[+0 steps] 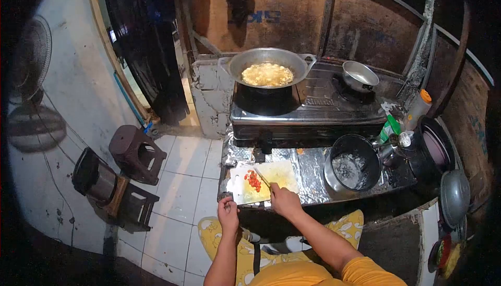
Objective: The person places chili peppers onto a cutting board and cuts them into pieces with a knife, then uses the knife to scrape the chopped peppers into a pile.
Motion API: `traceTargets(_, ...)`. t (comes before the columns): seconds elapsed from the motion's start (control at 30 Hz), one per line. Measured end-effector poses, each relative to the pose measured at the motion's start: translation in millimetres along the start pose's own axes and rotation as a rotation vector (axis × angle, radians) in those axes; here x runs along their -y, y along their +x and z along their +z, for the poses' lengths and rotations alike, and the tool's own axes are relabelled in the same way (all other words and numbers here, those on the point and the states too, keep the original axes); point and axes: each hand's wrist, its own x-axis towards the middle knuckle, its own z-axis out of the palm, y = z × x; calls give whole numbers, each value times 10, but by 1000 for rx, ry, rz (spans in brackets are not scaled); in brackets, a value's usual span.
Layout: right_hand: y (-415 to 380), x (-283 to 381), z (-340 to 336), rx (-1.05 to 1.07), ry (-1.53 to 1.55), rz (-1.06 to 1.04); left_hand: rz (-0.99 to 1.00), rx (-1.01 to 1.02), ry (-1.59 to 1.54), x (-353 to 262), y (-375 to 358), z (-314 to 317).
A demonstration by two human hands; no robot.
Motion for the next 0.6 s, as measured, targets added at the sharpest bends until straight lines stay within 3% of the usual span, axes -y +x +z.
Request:
traceTargets(0.17,16,-80,-70,117,-80,-5,18,63,62,-74,-135,62)
traceTargets(0.27,18,-94,-167,-40,5,-6,44,84,56,-18,-134,103)
traceTargets(0.33,57,-147,-222,-29,8,32,58,124,63,-84,-208,159)
traceTargets(0.4,133,-271,-200,-13,-127,-37,-2,132,98,-155,-269,228)
traceTargets(0.6,214,-488,-56,-90,-103,-151,-37,202,152,-215,-522,416)
